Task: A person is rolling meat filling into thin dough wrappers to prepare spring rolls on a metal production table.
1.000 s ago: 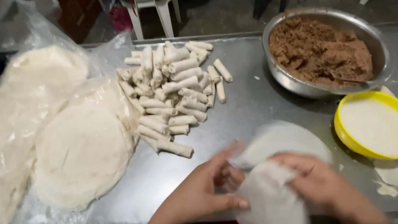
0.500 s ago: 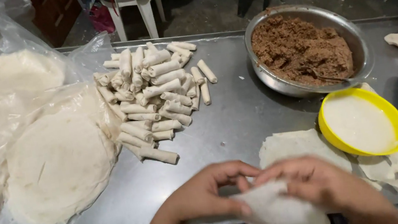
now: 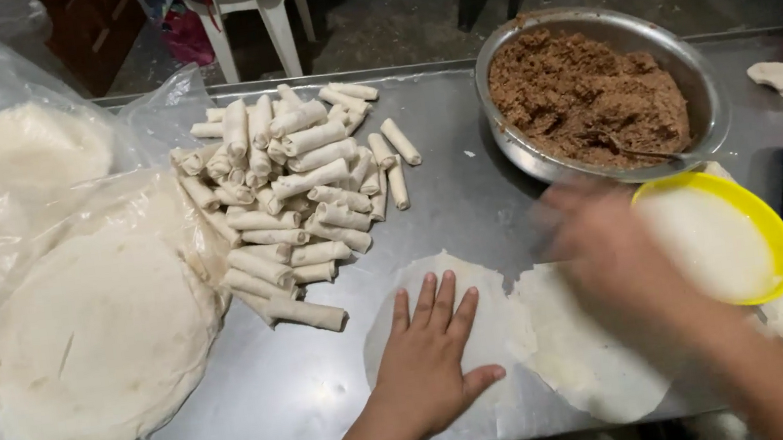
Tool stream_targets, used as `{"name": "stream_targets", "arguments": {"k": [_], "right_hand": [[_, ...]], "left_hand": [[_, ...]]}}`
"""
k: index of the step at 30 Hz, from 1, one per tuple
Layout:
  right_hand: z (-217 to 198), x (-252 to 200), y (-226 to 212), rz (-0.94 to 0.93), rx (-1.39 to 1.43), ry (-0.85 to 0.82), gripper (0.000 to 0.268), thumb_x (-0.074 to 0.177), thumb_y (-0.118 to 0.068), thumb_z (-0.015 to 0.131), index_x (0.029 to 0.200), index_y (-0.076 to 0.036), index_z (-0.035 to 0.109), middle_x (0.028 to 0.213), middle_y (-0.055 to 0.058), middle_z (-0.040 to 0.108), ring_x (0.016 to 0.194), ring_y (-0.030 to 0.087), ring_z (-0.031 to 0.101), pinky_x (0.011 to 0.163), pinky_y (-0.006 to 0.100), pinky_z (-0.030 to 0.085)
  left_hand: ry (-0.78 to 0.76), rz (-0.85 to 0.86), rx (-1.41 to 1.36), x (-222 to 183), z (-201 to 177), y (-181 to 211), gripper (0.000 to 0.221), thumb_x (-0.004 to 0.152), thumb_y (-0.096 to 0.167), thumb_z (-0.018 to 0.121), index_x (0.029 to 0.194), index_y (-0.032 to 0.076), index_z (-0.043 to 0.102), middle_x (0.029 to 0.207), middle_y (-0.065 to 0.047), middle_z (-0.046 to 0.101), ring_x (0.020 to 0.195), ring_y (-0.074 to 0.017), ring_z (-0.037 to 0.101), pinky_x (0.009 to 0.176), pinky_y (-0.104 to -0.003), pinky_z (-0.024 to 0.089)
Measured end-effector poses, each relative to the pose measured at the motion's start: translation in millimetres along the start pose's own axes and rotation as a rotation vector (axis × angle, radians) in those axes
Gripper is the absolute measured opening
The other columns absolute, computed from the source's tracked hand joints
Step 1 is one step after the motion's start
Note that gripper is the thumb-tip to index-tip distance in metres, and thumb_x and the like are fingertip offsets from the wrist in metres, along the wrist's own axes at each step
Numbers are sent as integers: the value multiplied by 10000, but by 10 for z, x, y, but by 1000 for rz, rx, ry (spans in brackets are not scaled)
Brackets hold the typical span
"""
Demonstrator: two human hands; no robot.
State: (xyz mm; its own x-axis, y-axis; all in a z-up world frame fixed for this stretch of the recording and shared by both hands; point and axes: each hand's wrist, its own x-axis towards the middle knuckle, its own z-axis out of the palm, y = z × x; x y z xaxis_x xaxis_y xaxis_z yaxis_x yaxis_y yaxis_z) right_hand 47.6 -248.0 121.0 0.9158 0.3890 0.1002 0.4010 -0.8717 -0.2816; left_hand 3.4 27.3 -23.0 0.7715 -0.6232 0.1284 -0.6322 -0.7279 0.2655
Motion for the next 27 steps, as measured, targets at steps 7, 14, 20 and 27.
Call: {"name": "stream_targets", "arguments": {"k": [7, 14, 20, 27], "right_hand": [[-840, 306, 1069, 647, -888, -328, 316, 1066, -273, 551, 1275, -317, 783, 1183, 54, 854, 1089, 282, 856, 814, 417, 709], [-735, 1180, 444, 538, -943, -453, 277, 972, -121, 603, 832, -245, 807, 910, -41, 843, 955, 250, 743, 1047, 506, 385], [-1318, 755, 913, 697, -610, -168, 324, 1099, -547, 642, 1291, -393, 852, 1187, 44, 903, 1099, 252, 824, 852, 389, 587], [-420, -433, 378, 743, -82, -195, 497, 1079, -93, 558, 1388, -361, 841, 1165, 5, 941, 1117, 188, 816, 1058, 361, 534]], "left_hand": [[434, 18, 374, -17, 210, -9, 1151, 930, 1021, 368, 1739, 219, 207, 1809, -184, 137, 1705, -402, 66, 1364, -671, 3], [-200, -117, -23, 149, -474, 261, 1032, 970, 847, 350, 1749, 202, 144, 1800, -277, -26, 1642, -509, -98, 1238, -761, -94], [-183, -109, -44, 154, -492, 253, 1035, 966, 844, 370, 1743, 190, 166, 1795, -290, -20, 1642, -512, -90, 1231, -771, -97], [458, -179, 563, -60, -373, 173, 1894, 563, 1384, 578, 1774, 52, -14, 1792, -375, -107, 1689, -505, -136, 1339, -598, -68]]}}
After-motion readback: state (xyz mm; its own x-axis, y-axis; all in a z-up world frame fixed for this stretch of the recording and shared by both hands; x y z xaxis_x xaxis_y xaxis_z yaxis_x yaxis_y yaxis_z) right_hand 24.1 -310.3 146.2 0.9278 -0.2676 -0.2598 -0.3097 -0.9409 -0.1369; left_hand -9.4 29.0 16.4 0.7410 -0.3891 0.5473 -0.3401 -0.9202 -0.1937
